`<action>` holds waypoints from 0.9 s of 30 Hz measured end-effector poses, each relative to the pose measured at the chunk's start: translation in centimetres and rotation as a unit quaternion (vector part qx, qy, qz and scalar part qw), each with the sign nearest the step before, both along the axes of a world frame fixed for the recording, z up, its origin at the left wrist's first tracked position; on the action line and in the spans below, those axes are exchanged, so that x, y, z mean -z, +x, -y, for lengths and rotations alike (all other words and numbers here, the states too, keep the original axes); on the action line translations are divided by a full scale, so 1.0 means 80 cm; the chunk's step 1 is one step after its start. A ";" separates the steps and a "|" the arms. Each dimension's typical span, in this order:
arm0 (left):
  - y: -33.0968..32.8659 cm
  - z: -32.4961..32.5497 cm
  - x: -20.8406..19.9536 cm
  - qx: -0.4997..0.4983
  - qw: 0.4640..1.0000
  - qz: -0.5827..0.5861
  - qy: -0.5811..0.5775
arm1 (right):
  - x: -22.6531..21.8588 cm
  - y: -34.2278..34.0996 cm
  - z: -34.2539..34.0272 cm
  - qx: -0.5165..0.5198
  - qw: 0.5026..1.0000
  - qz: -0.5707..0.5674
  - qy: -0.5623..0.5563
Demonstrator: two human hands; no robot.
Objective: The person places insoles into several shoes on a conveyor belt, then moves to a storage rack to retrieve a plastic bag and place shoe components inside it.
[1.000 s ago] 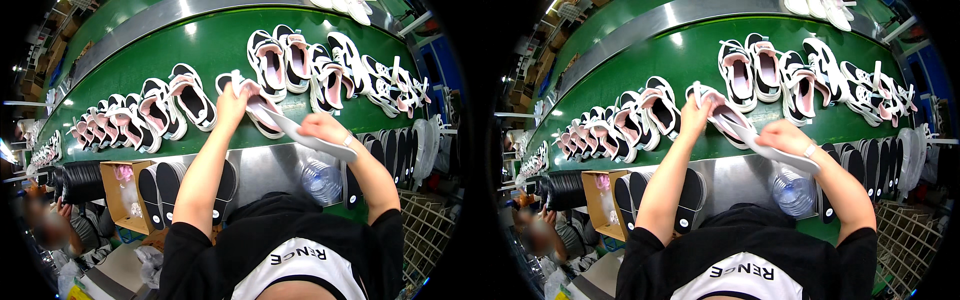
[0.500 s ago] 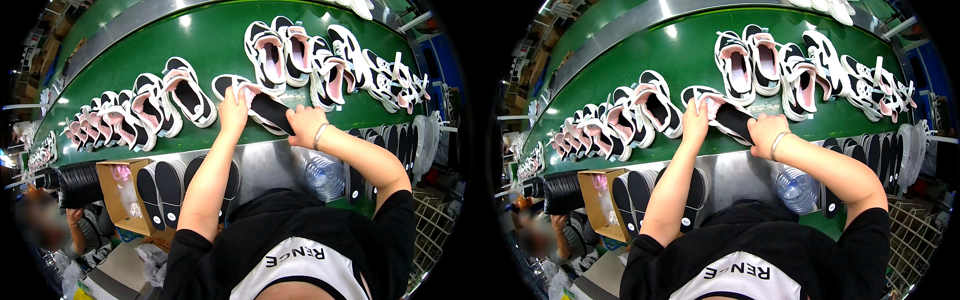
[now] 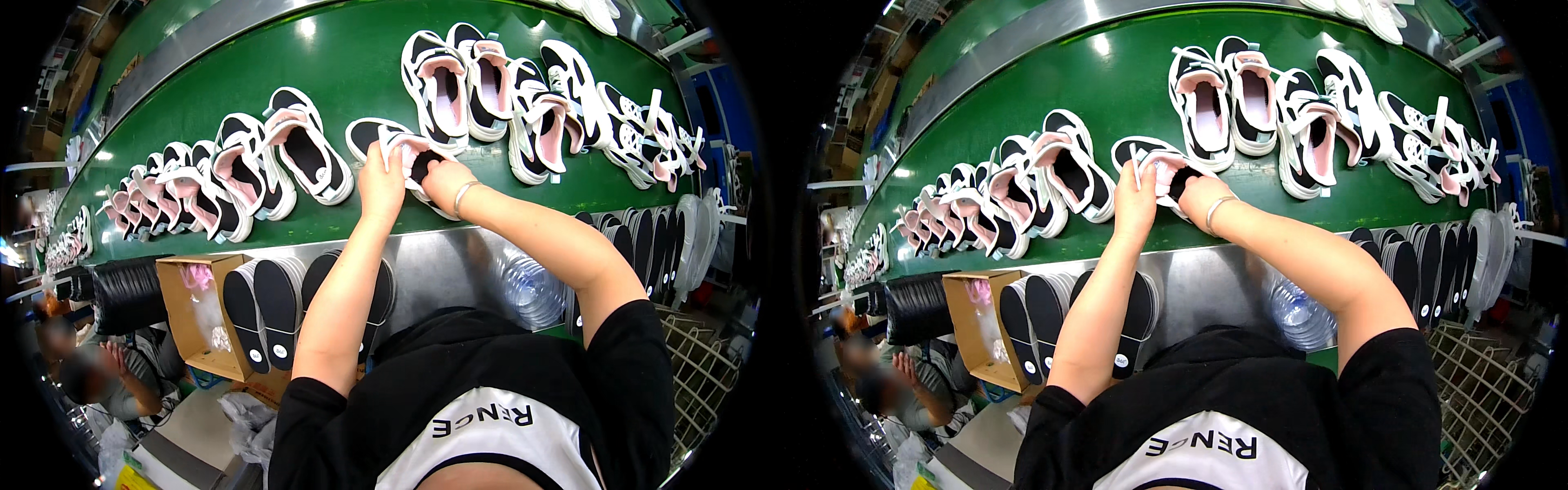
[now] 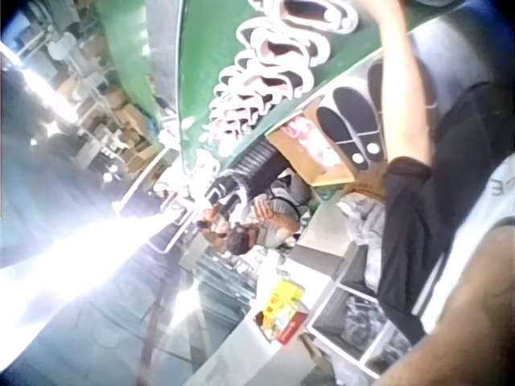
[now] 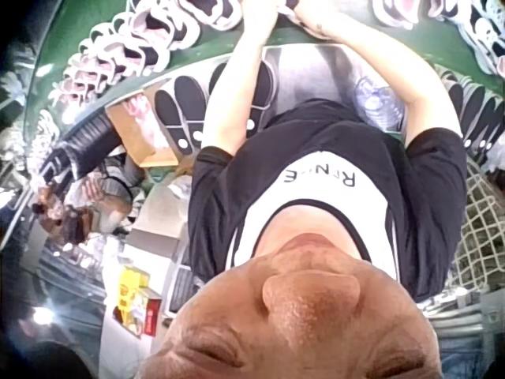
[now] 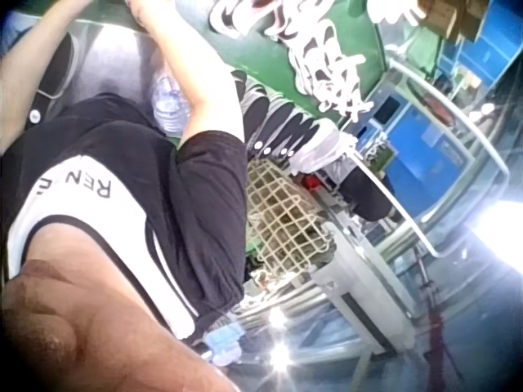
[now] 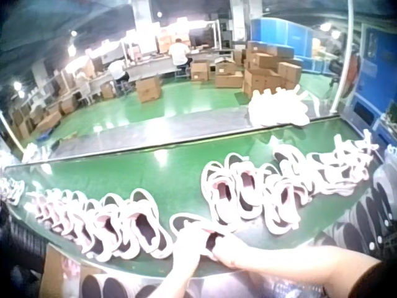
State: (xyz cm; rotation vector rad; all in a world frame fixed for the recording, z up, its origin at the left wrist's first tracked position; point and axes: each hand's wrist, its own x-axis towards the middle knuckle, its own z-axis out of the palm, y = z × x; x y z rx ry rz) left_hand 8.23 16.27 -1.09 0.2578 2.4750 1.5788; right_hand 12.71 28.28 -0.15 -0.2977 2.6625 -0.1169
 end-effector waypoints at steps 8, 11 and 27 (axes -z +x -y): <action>-0.007 -0.001 -0.006 0.016 0.999 -0.010 -0.027 | -0.005 -0.034 0.006 -0.051 0.970 0.216 0.103; -0.007 0.001 -0.010 0.019 0.999 -0.021 -0.028 | 0.022 -0.036 0.014 -0.014 0.972 0.206 0.110; -0.005 -0.001 0.000 -0.010 0.999 -0.001 -0.042 | -0.065 0.013 -0.010 -0.052 0.973 0.220 0.046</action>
